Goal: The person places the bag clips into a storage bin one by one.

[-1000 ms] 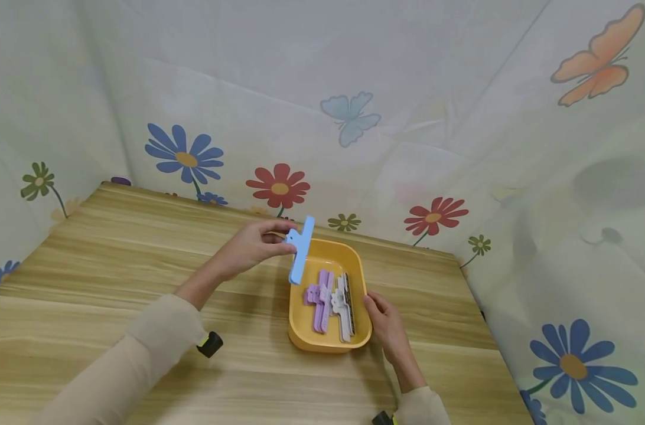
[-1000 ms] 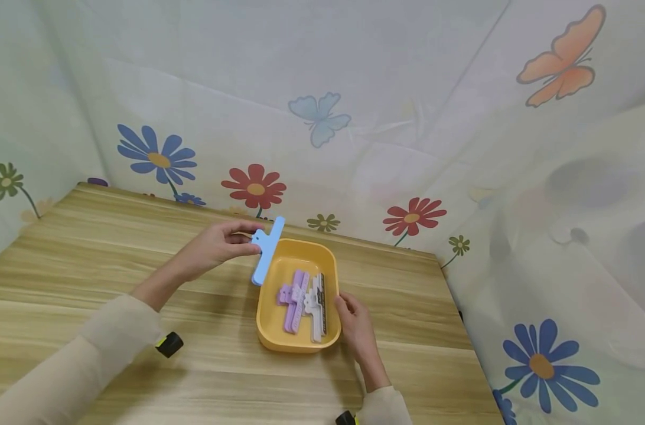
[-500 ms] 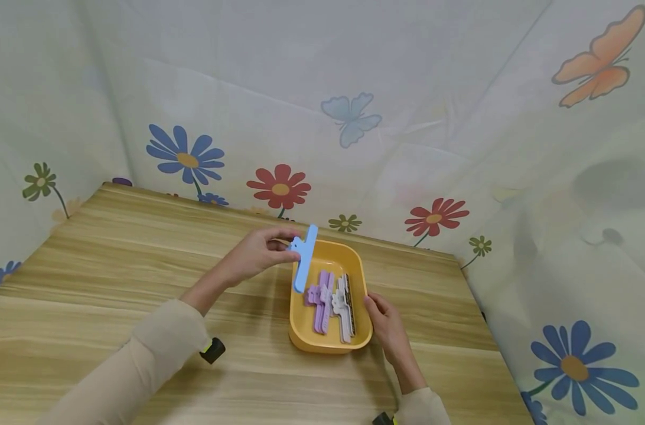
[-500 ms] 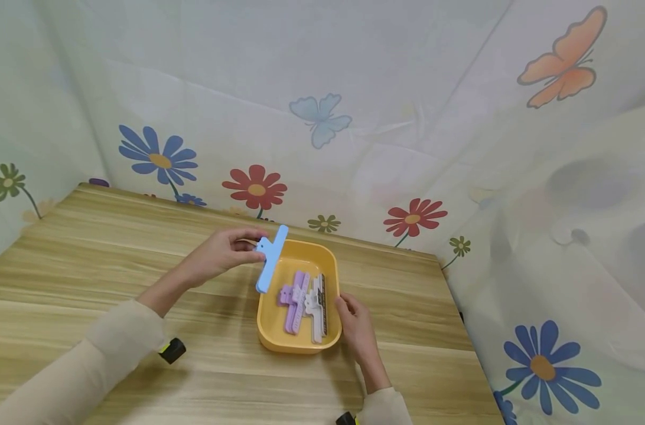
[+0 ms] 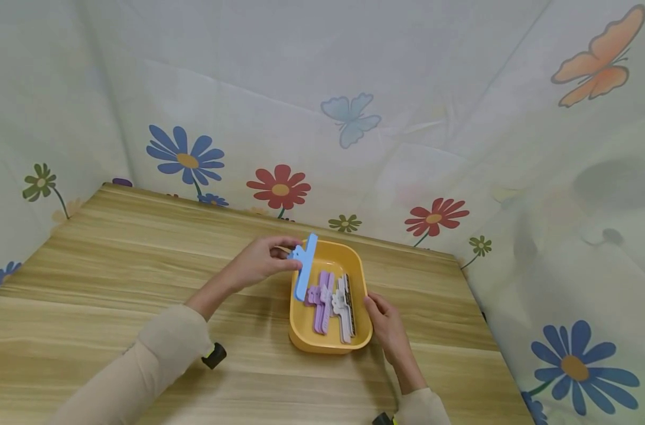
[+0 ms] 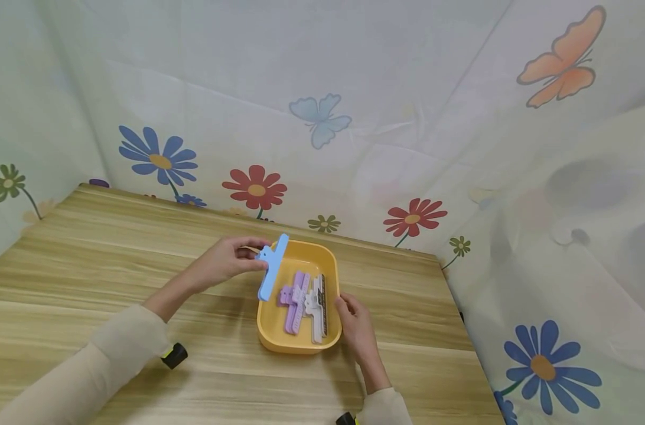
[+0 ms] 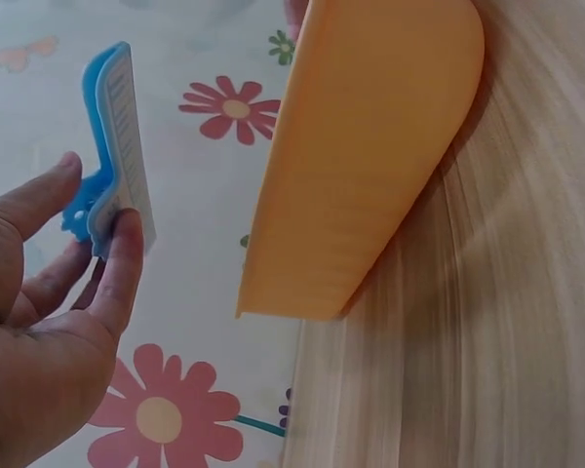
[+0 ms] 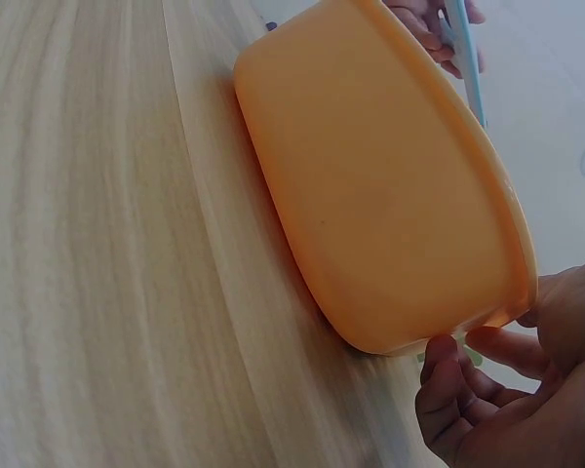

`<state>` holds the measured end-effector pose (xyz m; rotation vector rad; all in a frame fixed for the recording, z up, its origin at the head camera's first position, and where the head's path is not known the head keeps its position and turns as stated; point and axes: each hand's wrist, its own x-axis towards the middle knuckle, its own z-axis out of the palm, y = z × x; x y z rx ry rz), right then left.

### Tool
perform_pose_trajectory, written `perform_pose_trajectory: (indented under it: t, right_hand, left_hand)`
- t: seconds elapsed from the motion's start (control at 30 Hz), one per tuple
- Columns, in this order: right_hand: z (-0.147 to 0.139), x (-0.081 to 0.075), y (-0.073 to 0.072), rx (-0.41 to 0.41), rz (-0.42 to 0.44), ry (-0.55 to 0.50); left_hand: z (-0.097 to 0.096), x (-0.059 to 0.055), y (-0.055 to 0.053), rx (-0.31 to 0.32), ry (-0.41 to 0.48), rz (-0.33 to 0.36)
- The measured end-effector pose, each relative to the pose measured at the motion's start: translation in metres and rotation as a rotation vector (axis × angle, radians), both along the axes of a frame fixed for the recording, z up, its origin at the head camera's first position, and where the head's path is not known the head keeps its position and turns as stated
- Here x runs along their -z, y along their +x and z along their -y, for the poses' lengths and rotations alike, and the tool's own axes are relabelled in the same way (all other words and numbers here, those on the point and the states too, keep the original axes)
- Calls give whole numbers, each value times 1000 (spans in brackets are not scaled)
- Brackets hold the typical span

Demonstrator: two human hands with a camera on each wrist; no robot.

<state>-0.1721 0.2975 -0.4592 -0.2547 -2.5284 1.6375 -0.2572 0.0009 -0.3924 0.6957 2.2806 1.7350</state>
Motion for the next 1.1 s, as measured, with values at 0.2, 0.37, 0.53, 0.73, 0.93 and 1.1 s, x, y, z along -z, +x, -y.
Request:
perform_pose_trajectory:
  t: [0.2, 0.37, 0.53, 0.73, 0.93, 1.1]
  right_hand:
    - [-1, 0, 1, -4, -5, -4]
    - [0, 0, 2, 6, -18, -5]
    - [0, 0, 2, 4, -16, -3]
    - [0, 0, 1, -1, -18, -6]
    - [1, -1, 1, -3, -18, -3]
    - [1, -1, 1, -12, -27, -12]
  left_hand:
    - [-4, 6, 2, -13, -53, -1]
    - [-7, 12, 3, -15, -98, -26]
    - [-9, 16, 3, -32, -144, -40]
    - [-12, 21, 3, -67, -196, -35]
    - [-15, 26, 3, -84, -228, -13]
    - [-16, 28, 2, -85, -255, -32]
